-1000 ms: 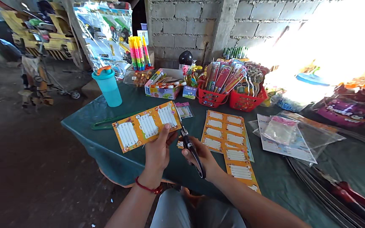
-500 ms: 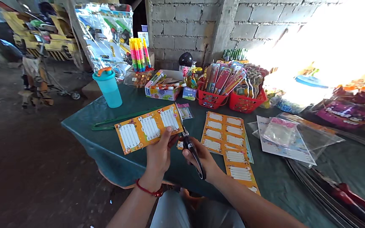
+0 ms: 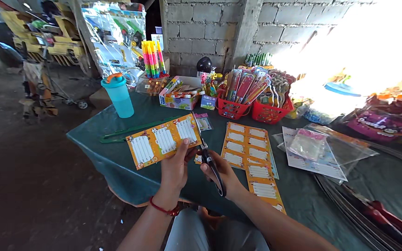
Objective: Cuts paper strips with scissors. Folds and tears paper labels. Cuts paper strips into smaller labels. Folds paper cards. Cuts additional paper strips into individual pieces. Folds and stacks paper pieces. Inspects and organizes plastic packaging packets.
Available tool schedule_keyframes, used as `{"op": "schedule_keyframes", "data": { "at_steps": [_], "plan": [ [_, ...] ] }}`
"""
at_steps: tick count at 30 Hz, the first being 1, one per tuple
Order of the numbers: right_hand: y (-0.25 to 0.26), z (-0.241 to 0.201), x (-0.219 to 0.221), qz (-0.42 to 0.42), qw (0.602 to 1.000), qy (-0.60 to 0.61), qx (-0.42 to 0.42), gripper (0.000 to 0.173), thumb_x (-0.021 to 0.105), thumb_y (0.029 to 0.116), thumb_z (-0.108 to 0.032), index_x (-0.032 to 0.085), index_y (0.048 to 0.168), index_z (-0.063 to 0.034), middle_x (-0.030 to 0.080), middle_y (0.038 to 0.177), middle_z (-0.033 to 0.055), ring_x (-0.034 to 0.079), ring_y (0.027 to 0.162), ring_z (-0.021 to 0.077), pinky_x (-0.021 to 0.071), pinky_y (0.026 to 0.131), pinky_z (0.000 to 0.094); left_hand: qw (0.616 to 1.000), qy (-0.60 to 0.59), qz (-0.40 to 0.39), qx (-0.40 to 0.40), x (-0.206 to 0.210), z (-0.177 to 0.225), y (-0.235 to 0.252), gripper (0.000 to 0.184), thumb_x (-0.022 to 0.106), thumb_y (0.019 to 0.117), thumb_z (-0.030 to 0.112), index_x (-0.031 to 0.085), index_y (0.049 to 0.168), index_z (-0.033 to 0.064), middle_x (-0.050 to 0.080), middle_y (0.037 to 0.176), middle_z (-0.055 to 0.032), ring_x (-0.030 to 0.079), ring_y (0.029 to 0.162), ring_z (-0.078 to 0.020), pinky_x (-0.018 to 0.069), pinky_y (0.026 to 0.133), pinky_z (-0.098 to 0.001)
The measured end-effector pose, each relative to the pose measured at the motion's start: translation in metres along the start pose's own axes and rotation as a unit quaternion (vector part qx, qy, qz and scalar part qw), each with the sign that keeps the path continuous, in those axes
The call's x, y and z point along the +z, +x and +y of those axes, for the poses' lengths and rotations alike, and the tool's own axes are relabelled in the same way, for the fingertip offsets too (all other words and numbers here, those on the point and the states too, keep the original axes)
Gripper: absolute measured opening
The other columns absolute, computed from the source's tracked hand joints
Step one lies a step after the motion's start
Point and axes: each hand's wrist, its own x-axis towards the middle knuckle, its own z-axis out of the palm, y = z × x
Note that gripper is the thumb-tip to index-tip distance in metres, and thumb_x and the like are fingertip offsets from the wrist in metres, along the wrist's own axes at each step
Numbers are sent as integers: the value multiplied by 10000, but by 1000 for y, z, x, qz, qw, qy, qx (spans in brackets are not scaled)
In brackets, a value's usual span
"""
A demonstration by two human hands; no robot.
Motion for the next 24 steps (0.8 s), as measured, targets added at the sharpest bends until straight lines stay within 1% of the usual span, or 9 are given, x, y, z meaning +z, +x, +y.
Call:
{"op": "schedule_keyframes", "data": {
  "at_steps": [7,13,24],
  "plan": [
    [0,0,0,1,1000,-5,3,595,662,947,-403,507,1333,22,541,813,-111,510,636,-53,451,587,119,1000,-1,-4,1,-1,0,0,139,528,1014,-52,561,1144,-17,752,933,-103,759,786,-174,643,741,-294],
    [0,1,0,3,1000,-4,5,604,667,943,-419,512,1333,16,548,824,-107,517,642,-50,455,589,120,1000,0,-1,-2,-1,0,0,133,532,1013,-52,560,1138,-18,752,931,-100,760,788,-176,644,744,-299],
    [0,-1,1,6,1000,-2,12,561,667,948,-368,516,1330,14,544,806,-109,513,628,-48,449,576,118,1000,0,5,-4,1,1,0,141,529,1012,-59,558,1144,-19,751,937,-103,759,783,-176,642,739,-289]
  ]
}}
